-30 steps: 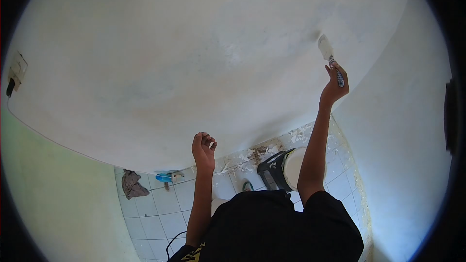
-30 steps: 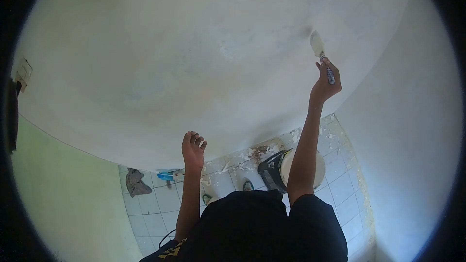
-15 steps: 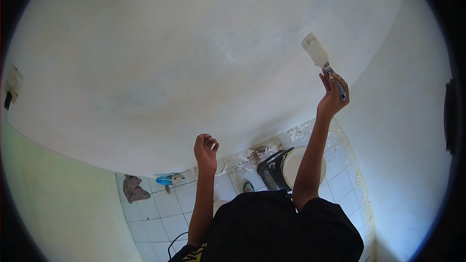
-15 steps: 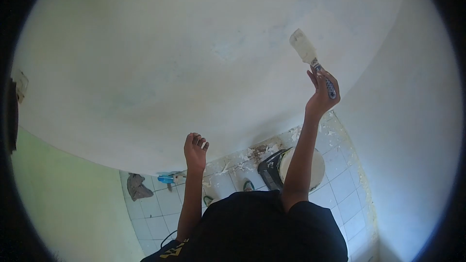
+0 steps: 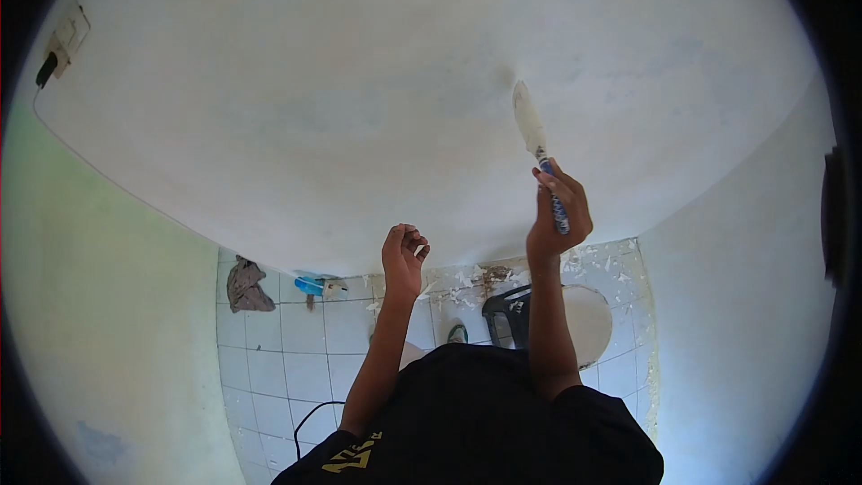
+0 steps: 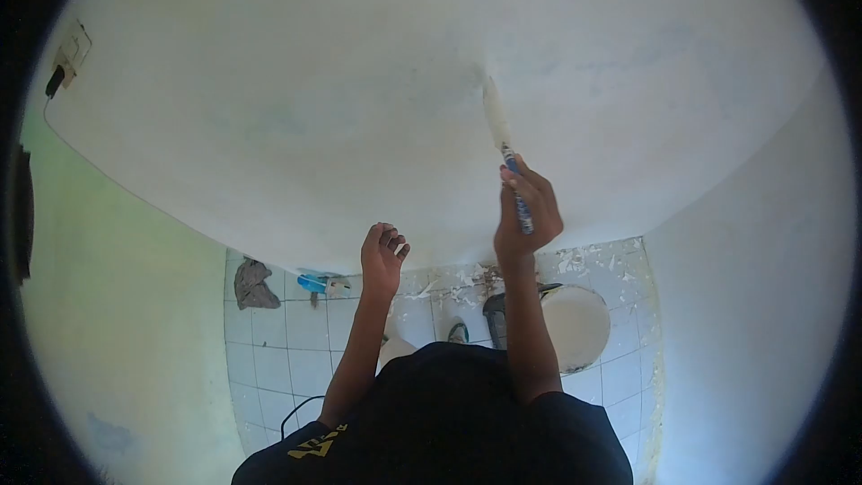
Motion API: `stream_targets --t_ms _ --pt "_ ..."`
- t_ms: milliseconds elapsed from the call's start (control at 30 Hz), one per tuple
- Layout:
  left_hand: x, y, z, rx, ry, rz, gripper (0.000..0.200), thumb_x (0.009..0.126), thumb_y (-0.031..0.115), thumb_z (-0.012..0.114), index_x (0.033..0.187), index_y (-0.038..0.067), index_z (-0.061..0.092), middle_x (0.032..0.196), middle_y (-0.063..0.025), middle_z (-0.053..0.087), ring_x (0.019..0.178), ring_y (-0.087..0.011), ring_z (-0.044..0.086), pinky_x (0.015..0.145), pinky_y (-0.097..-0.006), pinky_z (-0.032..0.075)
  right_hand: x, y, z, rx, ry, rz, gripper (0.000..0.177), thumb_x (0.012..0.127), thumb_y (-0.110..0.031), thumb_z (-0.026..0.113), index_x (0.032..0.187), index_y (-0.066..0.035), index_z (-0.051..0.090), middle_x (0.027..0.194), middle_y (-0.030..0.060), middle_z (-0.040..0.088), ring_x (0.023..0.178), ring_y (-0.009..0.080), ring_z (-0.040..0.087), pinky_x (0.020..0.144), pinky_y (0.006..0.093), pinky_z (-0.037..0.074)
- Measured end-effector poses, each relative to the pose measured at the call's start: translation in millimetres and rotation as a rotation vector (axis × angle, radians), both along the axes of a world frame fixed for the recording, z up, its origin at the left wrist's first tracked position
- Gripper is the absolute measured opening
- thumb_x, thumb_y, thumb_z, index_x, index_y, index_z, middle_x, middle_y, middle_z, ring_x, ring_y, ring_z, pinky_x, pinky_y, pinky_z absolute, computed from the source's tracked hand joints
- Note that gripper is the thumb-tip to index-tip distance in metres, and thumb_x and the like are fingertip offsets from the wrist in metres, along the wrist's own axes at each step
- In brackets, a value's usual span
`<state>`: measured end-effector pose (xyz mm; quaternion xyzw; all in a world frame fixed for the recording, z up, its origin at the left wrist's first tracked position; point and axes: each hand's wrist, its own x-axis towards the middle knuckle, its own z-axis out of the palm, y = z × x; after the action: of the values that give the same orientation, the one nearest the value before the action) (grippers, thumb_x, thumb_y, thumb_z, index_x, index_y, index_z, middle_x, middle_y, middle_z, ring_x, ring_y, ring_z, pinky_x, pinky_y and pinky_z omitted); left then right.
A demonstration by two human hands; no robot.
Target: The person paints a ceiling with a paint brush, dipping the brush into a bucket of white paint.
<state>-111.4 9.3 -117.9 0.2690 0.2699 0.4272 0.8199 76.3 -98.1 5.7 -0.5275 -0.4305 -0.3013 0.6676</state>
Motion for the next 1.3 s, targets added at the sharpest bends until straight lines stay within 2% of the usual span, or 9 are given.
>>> stream_targets --t_ms 233,467,700,800,933,967,1067,1200,1300 --pt "-42 20 9 0.010 0.013 0.097 0.016 0.095 0.031 0.058 0.091 0.015 0.058 0.082 0.0034 0.056 0.083 -0.0136 0.055 0.081 -0.0363 0.044 -68 38 2 -0.103 -0.073 0.076 0.023 0.077 0.012 0.069 0.097 0.001 0.069 0.106 0.0227 0.069 0.095 0.0279 0.070 0.077 0.0322 0.058" --pt "-94 47 5 -0.004 -0.015 0.211 0.020 0.096 0.031 0.059 0.090 0.012 0.059 0.082 0.0007 0.058 0.080 -0.0146 0.057 0.079 -0.0340 0.045 -114 69 -12 -0.136 -0.071 0.113 0.023 0.078 0.012 0.068 0.099 0.002 0.069 0.106 0.0230 0.068 0.094 0.0282 0.070 0.077 0.0321 0.058" --pt "-129 90 3 -0.005 -0.006 0.178 0.019 0.095 0.031 0.058 0.089 0.012 0.059 0.081 0.0008 0.058 0.080 -0.0141 0.057 0.080 -0.0346 0.045 -177 144 -38 -0.190 -0.023 0.238 0.029 0.076 0.007 0.071 0.104 -0.004 0.070 0.107 0.0201 0.068 0.090 0.0277 0.071 0.074 0.0324 0.057" --pt "-143 109 4 -0.015 -0.007 0.143 0.019 0.095 0.031 0.058 0.089 0.012 0.059 0.081 0.0007 0.058 0.080 -0.0140 0.057 0.080 -0.0348 0.045 -213 172 -32 -0.304 -0.022 0.355 0.026 0.076 0.009 0.070 0.099 -0.001 0.071 0.105 0.0199 0.069 0.093 0.0271 0.071 0.079 0.0320 0.057" --pt "-162 139 15 0.015 0.004 0.086 0.016 0.095 0.031 0.058 0.091 0.015 0.059 0.081 0.0036 0.057 0.082 -0.0138 0.056 0.081 -0.0364 0.043 -226 167 -12 -0.234 -0.004 0.284 0.026 0.075 0.011 0.069 0.099 -0.001 0.072 0.106 0.0216 0.069 0.095 0.0287 0.071 0.081 0.0334 0.057" --pt "-168 145 16 0.015 -0.003 0.076 0.016 0.095 0.031 0.058 0.091 0.015 0.059 0.081 0.0036 0.057 0.082 -0.0138 0.056 0.081 -0.0364 0.043 -224 160 -7 -0.173 -0.076 0.212 0.031 0.076 0.009 0.070 0.105 -0.003 0.071 0.109 0.0232 0.067 0.090 0.0288 0.071 0.078 0.0325 0.057" --pt "-190 163 19 0.022 -0.032 0.080 0.016 0.095 0.030 0.058 0.091 0.015 0.059 0.082 0.0037 0.057 0.083 -0.0137 0.055 0.081 -0.0359 0.043 -227 159 0 -0.084 -0.038 0.008 0.029 0.077 0.009 0.070 0.103 -0.003 0.071 0.107 0.0220 0.068 0.092 0.0291 0.071 0.079 0.0330 0.057" --pt "-212 177 21 0.026 -0.007 0.057 0.015 0.095 0.030 0.058 0.091 0.016 0.059 0.082 0.0038 0.057 0.084 -0.0136 0.055 0.081 -0.0352 0.042 -248 200 -22 -0.252 -0.071 0.095 0.028 0.077 0.007 0.070 0.102 -0.006 0.071 0.107 0.0183 0.068 0.090 0.0258 0.071 0.075 0.0320 0.056" --pt "-219 179 19 0.016 -0.004 0.016 0.015 0.095 0.030 0.058 0.090 0.016 0.059 0.082 0.0038 0.057 0.084 -0.0137 0.054 0.081 -0.0353 0.042 -260 200 -19 -0.284 -0.052 0.213 0.024 0.076 0.010 0.071 0.097 -0.001 0.071 0.103 0.0189 0.069 0.094 0.0274 0.071 0.080 0.0320 0.056"
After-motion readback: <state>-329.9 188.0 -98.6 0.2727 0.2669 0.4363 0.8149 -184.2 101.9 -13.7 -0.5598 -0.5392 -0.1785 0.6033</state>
